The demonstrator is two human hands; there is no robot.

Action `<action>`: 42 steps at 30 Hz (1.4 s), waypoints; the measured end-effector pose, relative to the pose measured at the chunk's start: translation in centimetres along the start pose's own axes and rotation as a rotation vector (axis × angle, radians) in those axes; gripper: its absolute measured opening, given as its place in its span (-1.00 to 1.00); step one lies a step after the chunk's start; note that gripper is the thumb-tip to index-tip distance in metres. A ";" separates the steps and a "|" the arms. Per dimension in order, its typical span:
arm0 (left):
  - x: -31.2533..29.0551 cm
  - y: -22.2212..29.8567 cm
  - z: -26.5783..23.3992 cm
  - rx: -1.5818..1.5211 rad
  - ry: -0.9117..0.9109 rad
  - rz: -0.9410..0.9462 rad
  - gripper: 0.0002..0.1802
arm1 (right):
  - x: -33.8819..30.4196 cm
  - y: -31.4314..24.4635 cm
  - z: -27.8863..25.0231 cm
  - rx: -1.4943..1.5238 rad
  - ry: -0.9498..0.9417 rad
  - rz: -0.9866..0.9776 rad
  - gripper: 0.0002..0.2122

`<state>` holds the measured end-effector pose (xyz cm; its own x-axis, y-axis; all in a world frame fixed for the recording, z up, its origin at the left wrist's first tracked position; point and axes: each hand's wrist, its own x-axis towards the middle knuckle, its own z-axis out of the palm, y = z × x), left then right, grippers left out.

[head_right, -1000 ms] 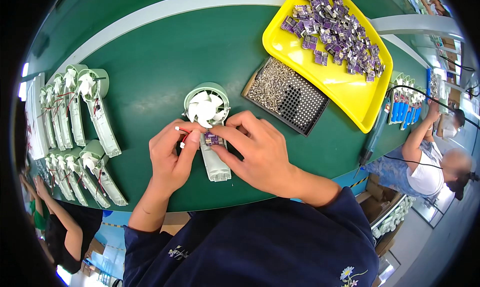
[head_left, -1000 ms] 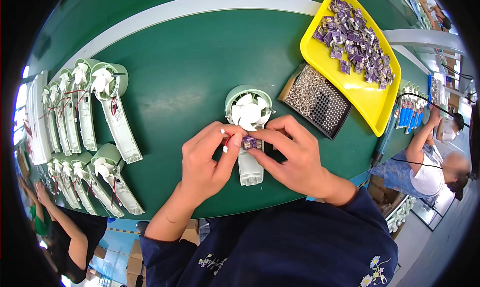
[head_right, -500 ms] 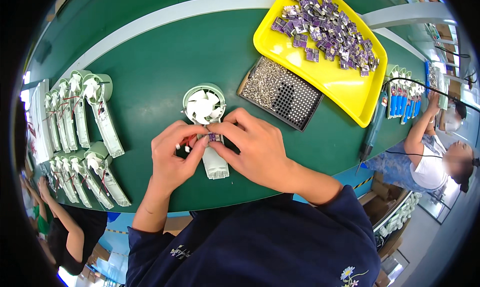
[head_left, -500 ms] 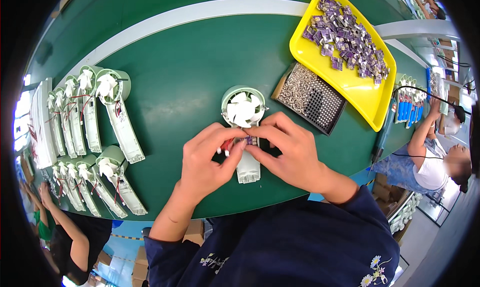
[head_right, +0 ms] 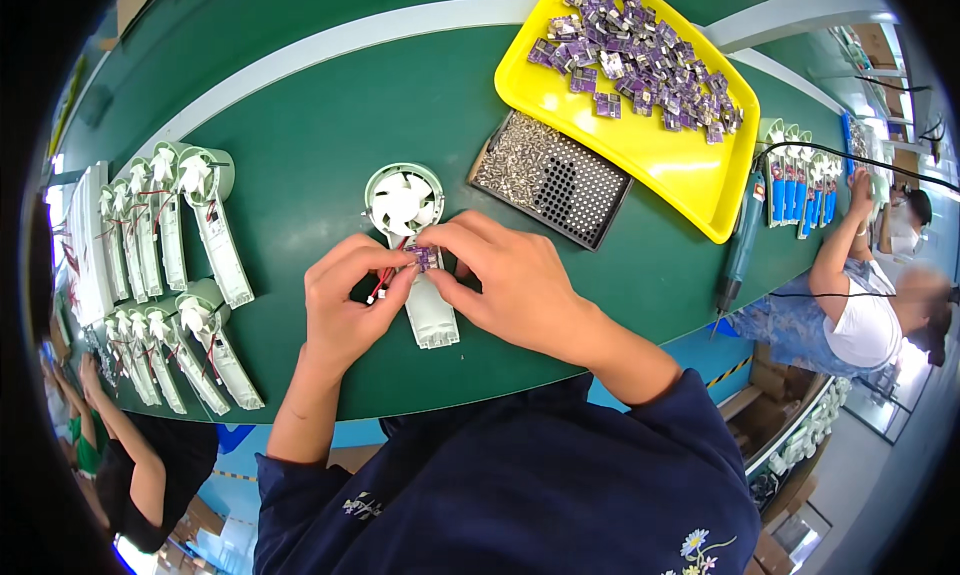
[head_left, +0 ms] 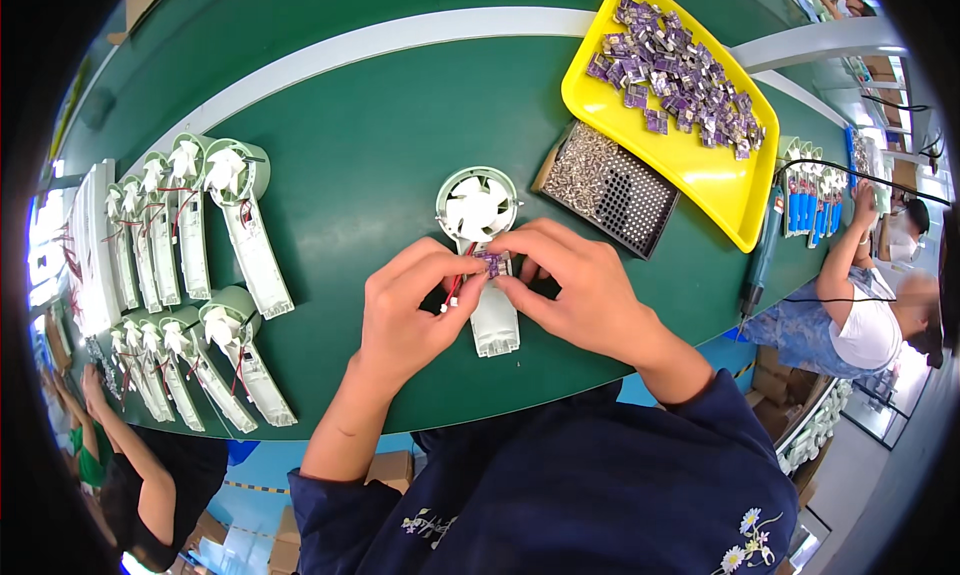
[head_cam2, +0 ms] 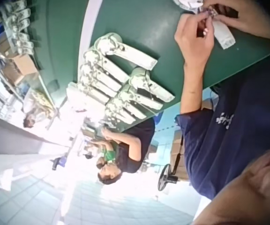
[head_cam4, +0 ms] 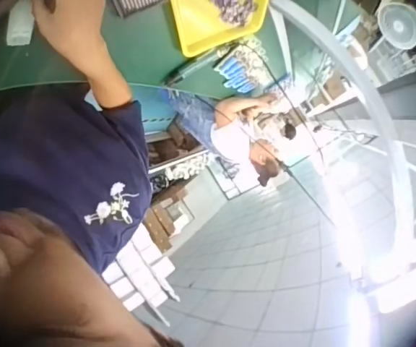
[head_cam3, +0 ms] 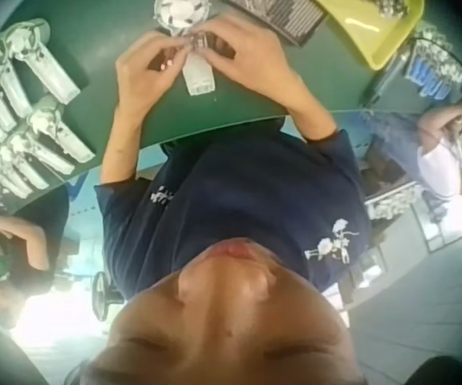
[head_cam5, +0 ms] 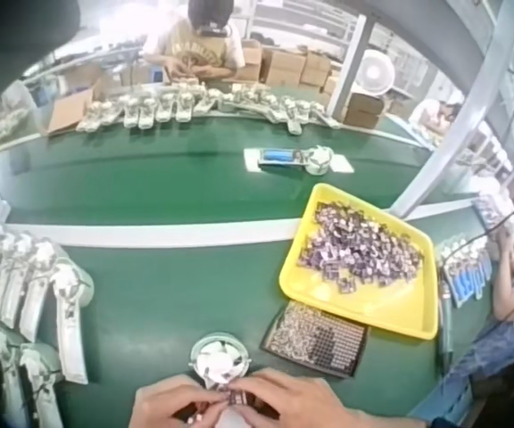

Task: The person assembles portable fans by placing circuit boards into the fan casings, driving screws to secure them with an electric screwdriver, and placing the assembled fan parts onto the table.

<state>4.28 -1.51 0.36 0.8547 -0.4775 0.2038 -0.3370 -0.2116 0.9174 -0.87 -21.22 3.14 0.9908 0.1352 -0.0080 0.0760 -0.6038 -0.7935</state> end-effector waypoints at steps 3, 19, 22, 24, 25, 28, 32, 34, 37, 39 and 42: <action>0.0 0.0 0.1 0.002 0.015 0.012 -0.80 | -0.2 0.2 0.2 0.000 0.000 -0.018 -0.69; -0.1 1.1 0.8 0.053 0.077 -0.038 -0.81 | -12.9 9.1 -13.6 -0.495 1.145 0.544 -0.53; 0.0 1.2 0.7 0.056 0.078 -0.045 -0.81 | -15.9 12.8 -14.2 -0.651 0.865 0.807 -0.44; -0.1 1.2 0.9 0.039 0.082 -0.034 -0.81 | -17.2 15.3 -14.5 -0.725 0.826 0.786 -0.46; -0.2 1.1 0.7 0.051 0.083 -0.045 -0.80 | -16.5 14.9 -14.5 -0.679 0.794 0.865 -0.47; -0.4 0.9 0.8 0.050 0.090 -0.053 -0.80 | -17.9 15.5 -15.8 -0.604 0.733 0.952 -0.53; 0.0 0.8 1.2 0.071 0.089 -0.022 -0.78 | -18.6 10.1 -16.7 0.324 1.107 0.549 -0.63; -0.6 0.9 0.8 0.073 0.061 -0.015 -0.78 | -13.9 4.8 -15.5 0.676 1.200 0.315 -0.53; -0.7 0.5 0.6 0.113 0.098 -0.018 -0.77 | -10.9 4.2 -13.1 0.934 0.859 -0.222 -0.38; -0.6 0.4 0.8 0.111 0.078 -0.019 -0.79 | -6.9 3.4 -10.6 0.968 0.811 -0.386 -0.33; -0.4 0.6 1.1 0.093 0.051 -0.025 -0.80 | -3.1 3.0 -8.3 0.810 0.847 -0.664 -0.29</action>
<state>3.29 -2.34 0.42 0.8816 -0.4274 0.2006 -0.3485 -0.3025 0.8871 -2.75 -29.97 5.78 0.5789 -0.4822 0.6575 0.7694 0.0561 -0.6363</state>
